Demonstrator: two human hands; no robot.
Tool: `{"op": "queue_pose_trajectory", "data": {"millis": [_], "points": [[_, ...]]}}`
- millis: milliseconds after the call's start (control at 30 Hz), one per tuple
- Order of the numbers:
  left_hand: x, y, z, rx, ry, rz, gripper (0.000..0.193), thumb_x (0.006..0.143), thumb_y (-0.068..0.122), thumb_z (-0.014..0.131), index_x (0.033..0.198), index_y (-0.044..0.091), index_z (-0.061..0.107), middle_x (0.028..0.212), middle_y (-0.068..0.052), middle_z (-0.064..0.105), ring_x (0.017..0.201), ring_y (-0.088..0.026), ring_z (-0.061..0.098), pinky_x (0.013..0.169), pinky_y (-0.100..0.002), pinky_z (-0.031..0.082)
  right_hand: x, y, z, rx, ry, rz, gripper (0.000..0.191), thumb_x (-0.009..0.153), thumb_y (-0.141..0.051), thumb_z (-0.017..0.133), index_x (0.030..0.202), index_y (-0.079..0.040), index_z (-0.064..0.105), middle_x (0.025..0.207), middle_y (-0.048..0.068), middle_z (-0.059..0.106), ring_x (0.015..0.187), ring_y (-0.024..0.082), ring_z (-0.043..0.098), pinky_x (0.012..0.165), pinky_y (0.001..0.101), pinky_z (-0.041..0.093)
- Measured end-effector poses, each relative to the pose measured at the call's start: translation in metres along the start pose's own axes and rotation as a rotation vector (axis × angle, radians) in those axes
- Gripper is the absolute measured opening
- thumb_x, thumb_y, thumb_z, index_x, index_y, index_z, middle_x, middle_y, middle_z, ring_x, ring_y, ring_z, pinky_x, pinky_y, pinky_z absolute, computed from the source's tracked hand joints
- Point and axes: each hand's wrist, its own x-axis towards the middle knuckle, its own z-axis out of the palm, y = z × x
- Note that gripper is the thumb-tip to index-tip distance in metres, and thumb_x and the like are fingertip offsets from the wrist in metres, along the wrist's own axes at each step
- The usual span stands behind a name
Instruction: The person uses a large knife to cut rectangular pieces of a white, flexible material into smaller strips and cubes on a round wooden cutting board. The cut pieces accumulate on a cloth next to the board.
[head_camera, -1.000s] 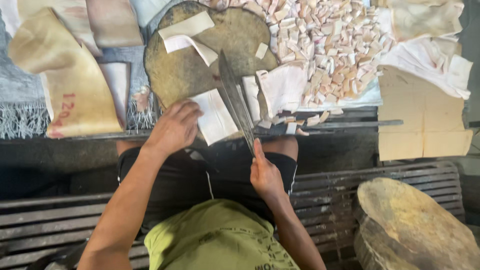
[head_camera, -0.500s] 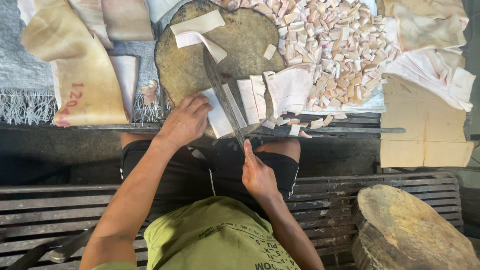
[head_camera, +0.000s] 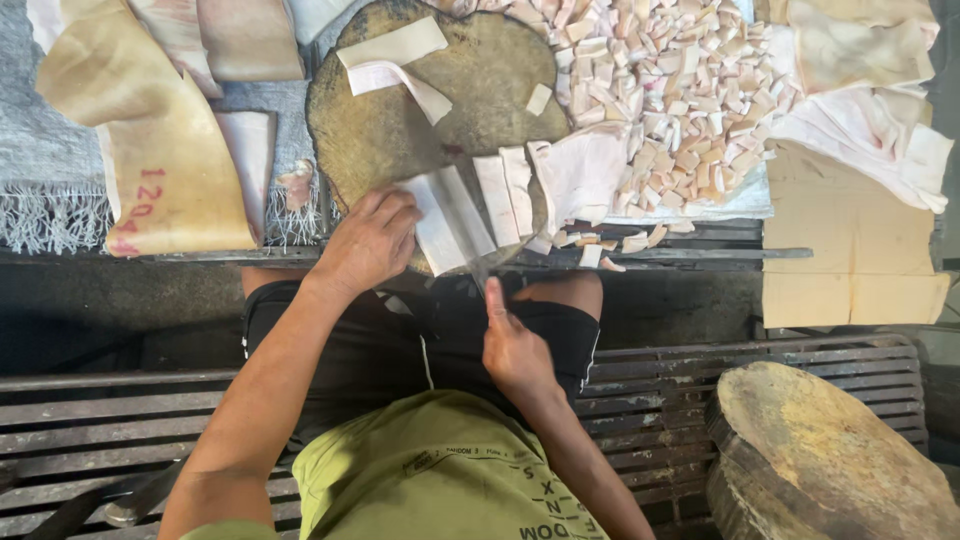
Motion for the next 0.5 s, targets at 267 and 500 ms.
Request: {"op": "queue_pose_trajectory", "data": {"millis": [267,500], "points": [[0.026,0.004,-0.017,0.029,-0.142,-0.047,0.031,0.078,0.01,0.071,0.109,0.006,0.069,0.143,-0.012,0.058,0.141,-0.039,0.042,0.118,-0.05,0.038,-0.003,0.019,-0.015,0.376,-0.152,0.37,0.069,0.098,-0.001,0.053,0.162,-0.007,0.03,0.075,0.012,0.07,0.064,0.021,0.07,0.063,0.0398,0.058],[0.133,0.022,0.01,0.179,-1.015,0.094,0.121,0.062,0.023,0.085,0.162,0.018,0.018,0.171,-0.009,0.014,0.154,-0.032,0.003,0.123,-0.054,0.007,-0.005,0.036,-0.02,0.802,0.197,0.56,0.068,0.099,0.006,0.042,0.164,-0.005,0.024,0.107,-0.005,0.056,0.062,0.007,0.053,0.048,0.0229,0.048]]}}
